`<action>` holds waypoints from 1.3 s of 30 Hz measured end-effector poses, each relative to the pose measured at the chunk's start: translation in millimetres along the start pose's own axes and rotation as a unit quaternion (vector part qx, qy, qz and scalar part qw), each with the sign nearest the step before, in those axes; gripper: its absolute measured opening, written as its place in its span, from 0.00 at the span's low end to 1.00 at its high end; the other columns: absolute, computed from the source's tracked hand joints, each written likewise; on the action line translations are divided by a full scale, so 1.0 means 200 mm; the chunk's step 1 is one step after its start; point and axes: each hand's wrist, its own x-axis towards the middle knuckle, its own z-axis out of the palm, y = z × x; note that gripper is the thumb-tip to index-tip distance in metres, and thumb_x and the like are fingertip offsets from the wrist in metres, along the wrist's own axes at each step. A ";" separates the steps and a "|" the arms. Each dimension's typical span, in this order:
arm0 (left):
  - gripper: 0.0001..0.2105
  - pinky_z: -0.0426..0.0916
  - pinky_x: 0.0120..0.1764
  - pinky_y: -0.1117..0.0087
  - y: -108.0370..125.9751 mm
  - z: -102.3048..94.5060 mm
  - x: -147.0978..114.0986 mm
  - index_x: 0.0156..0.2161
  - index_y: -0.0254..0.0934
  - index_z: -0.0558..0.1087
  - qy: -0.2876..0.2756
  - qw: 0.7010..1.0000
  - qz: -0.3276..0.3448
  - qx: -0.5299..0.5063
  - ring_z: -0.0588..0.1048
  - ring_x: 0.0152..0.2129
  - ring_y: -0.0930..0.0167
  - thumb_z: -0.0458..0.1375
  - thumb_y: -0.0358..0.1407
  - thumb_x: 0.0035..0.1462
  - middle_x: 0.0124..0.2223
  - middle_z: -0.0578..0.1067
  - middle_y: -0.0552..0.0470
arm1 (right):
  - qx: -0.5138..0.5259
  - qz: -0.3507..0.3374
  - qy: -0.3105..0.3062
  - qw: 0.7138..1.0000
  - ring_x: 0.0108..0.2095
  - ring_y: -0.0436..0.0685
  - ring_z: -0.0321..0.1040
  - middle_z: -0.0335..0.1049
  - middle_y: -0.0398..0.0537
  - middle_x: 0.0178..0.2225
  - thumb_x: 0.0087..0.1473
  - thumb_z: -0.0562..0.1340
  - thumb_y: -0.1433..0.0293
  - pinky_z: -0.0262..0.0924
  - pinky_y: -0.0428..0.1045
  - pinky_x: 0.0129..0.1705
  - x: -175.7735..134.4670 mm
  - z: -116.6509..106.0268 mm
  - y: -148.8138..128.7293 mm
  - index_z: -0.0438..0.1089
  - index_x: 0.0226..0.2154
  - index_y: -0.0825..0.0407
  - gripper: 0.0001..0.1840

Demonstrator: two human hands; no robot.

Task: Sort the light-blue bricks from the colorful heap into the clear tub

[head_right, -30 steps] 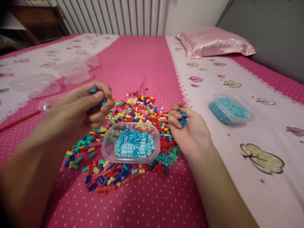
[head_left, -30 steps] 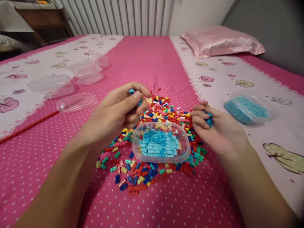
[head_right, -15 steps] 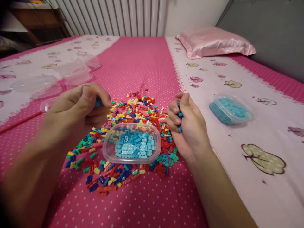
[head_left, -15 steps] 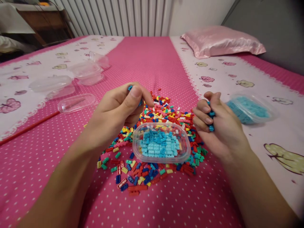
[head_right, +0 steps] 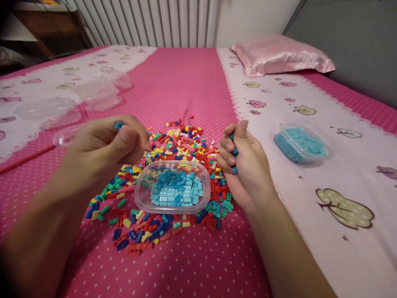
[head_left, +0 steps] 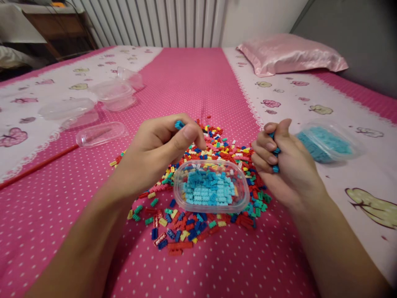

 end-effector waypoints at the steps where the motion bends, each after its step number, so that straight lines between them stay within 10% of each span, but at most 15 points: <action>1: 0.14 0.45 0.18 0.74 0.00 0.00 0.00 0.32 0.36 0.74 0.009 1.000 -0.005 -0.008 0.52 0.15 0.79 0.55 0.43 0.65 0.19 0.56 0.58 | 0.002 0.004 0.001 1.000 0.17 0.44 0.37 0.46 0.34 0.21 0.54 0.69 0.59 0.37 0.41 0.14 0.00 0.00 0.00 0.64 0.28 0.51 0.17; 12: 0.16 0.42 0.19 0.76 0.01 0.00 0.05 0.27 0.38 0.57 0.146 0.976 -0.088 -0.139 0.45 0.16 0.80 0.55 0.42 0.61 0.22 0.48 0.61 | -0.048 0.047 -0.048 0.997 0.17 0.41 0.41 0.56 0.38 0.26 0.61 0.61 0.71 0.36 0.39 0.15 -0.02 0.00 -0.01 0.73 0.44 0.52 0.09; 17: 0.18 0.41 0.20 0.77 0.01 0.00 0.05 0.27 0.38 0.52 0.178 0.969 -0.117 -0.125 0.45 0.16 0.82 0.52 0.44 0.63 0.22 0.47 0.61 | -0.130 -0.038 -0.086 0.987 0.16 0.45 0.43 0.57 0.35 0.20 0.57 0.66 0.64 0.37 0.43 0.16 -0.02 -0.02 0.01 0.67 0.35 0.48 0.08; 26: 0.17 0.42 0.21 0.80 0.01 0.01 0.04 0.26 0.37 0.55 0.159 0.970 -0.122 -0.140 0.46 0.15 0.84 0.47 0.41 0.67 0.22 0.47 0.61 | -0.425 -0.265 -0.157 0.851 0.21 0.48 0.55 0.63 0.40 0.21 0.64 0.60 0.61 0.50 0.47 0.25 -0.09 0.00 0.02 0.76 0.32 0.48 0.13; 39: 0.17 0.41 0.18 0.81 0.01 0.03 0.04 0.26 0.38 0.53 0.100 0.972 -0.166 -0.131 0.45 0.15 0.83 0.48 0.43 0.65 0.22 0.47 0.60 | -0.189 0.042 0.002 0.981 0.17 0.40 0.45 0.61 0.40 0.27 0.61 0.59 0.73 0.37 0.42 0.16 0.00 -0.03 0.03 0.77 0.35 0.54 0.10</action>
